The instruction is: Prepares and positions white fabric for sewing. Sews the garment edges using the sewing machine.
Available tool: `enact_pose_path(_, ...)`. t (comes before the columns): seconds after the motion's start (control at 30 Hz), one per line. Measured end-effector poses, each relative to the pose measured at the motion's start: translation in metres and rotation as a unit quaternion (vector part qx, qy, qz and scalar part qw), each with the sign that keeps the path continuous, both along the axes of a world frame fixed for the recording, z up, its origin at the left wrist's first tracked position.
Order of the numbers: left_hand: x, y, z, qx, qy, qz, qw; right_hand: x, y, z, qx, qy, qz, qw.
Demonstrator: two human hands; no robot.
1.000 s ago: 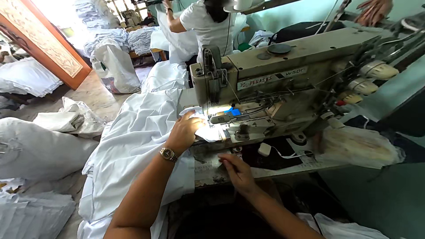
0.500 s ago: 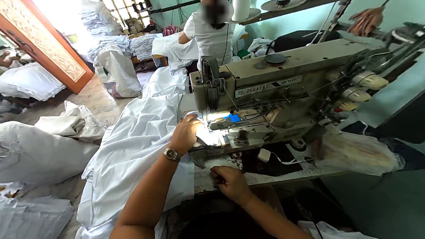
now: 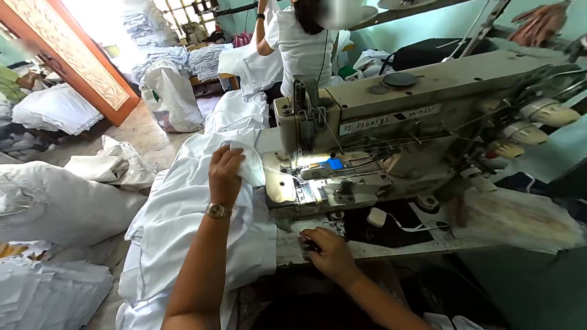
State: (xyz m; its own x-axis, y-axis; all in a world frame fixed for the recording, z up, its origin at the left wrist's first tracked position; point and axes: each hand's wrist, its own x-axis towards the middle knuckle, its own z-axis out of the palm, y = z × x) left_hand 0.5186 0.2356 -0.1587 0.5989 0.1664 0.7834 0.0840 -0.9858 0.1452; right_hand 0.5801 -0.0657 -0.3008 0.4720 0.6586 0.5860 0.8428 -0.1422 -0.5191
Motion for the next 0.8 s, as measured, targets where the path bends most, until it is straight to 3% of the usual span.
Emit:
enact_pose_path(0.13,-0.039,-0.035,-0.011,0.029,-0.067,0.006,0.997,0.001,0.002,0.001,-0.003,0.005,0.003,1.0)
enact_pose_path(0.37,-0.06,-0.05,-0.022,0.039,-0.048,0.008,0.998,0.004,0.004,0.007,0.036,0.049,0.025,0.998)
enact_pose_path(0.47,-0.065,-0.051,-0.019,0.041,-0.043,0.007,0.998,0.007,0.016,0.043,0.058,0.023,-0.007,0.998)
enact_pose_path(0.6,-0.072,-0.055,-0.022,0.036,-0.053,-0.004,0.998,0.017,0.043,0.097,0.003,-0.107,-0.068,0.992)
enact_pose_path(0.7,-0.079,-0.065,-0.022,-0.078,-0.096,-0.115,0.986,0.022,0.064,0.115,-0.052,-0.13,-0.068,0.988)
enact_pose_path(0.8,-0.096,-0.08,-0.005,-0.287,-0.062,-0.322,0.9,0.02,0.058,0.121,-0.046,-0.09,-0.068,0.993)
